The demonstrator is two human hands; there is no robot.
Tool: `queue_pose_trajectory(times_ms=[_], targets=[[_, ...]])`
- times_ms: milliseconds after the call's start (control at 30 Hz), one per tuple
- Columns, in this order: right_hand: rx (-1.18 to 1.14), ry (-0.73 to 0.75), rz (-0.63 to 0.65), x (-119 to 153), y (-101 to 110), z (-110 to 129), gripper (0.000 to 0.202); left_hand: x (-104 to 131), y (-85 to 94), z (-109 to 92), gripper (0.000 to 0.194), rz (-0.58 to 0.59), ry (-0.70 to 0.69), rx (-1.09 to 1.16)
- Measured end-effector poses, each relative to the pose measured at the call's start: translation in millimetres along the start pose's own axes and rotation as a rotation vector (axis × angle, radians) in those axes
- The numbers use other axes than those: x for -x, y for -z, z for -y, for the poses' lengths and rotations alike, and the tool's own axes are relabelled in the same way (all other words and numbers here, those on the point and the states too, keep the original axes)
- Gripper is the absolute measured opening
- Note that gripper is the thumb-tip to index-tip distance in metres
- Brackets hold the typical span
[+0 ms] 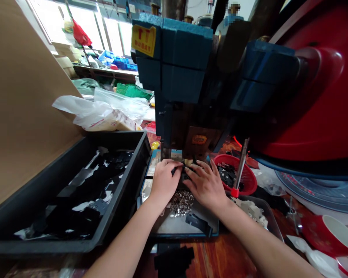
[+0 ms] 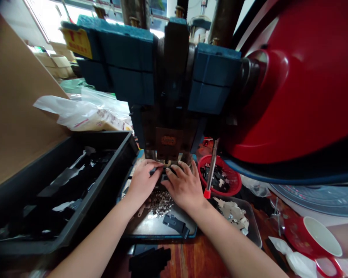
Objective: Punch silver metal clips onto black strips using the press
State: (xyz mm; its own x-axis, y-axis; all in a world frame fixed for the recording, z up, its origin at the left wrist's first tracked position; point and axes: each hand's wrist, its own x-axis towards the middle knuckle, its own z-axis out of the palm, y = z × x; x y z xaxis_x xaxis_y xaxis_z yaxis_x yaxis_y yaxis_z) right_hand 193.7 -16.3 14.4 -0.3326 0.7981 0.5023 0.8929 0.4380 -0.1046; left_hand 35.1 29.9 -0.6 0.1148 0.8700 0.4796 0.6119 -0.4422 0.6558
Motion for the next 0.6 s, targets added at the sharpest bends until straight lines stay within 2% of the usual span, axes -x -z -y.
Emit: queue_pose_trajectory(times_ms=[300, 600], targets=[[-0.161, -0.044, -0.037, 4.3, -8.7, -9.7, 0.032, 1.4, -3.3, -1.6, 0.018, -0.018, 0.015, 0.046], [-0.089, -0.002, -0.004, 4.7, -3.6, -6.2, 0.028, 3.0, -5.3, -2.4, 0.019, -0.019, 0.018, 0.101]])
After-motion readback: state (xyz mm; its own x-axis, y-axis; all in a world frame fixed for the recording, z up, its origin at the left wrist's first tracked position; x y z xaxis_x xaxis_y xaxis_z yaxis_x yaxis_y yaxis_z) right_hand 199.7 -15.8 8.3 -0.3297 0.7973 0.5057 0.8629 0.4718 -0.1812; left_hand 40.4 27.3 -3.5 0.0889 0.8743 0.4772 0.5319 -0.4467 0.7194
